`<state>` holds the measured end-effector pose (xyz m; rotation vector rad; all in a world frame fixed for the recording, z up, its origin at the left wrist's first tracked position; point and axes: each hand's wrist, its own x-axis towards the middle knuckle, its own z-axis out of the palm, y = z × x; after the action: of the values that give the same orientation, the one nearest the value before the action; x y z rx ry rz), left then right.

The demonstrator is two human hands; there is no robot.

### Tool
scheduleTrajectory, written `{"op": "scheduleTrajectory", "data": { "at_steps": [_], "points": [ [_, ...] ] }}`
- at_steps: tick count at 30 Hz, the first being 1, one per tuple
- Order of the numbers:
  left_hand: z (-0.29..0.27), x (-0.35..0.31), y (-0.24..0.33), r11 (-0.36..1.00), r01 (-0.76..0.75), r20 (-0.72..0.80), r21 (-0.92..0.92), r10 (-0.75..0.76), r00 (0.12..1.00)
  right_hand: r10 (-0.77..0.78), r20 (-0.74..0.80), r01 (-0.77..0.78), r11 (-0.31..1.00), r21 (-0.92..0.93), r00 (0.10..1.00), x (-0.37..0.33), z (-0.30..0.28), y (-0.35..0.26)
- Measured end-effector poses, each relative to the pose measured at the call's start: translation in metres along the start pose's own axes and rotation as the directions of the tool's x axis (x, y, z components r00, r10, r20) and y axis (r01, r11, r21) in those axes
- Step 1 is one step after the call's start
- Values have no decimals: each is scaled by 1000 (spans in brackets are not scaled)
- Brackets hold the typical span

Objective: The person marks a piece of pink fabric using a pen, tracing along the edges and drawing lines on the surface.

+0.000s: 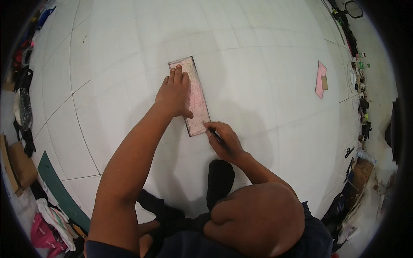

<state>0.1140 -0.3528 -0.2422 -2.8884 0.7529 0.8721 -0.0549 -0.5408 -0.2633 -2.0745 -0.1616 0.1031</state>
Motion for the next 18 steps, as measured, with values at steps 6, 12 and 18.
{"op": "scheduleTrajectory", "data": {
  "at_steps": [6, 12, 18],
  "points": [
    [2, -2, -4, 1000, -4, -7, -6, 4, 1000, -130, 62, 131, 991, -13, 990, 0, 24, 6],
    [3, -4, -7, 1000, -3, -30, -6, 3, 1000, -186, 37, 188, 980, -70, 982, -5, 32, 12],
    [3, -2, -5, 1000, -6, -5, 15, 6, 1000, -189, 7, 189, 981, -46, 982, -5, 31, 10]
  ]
}}
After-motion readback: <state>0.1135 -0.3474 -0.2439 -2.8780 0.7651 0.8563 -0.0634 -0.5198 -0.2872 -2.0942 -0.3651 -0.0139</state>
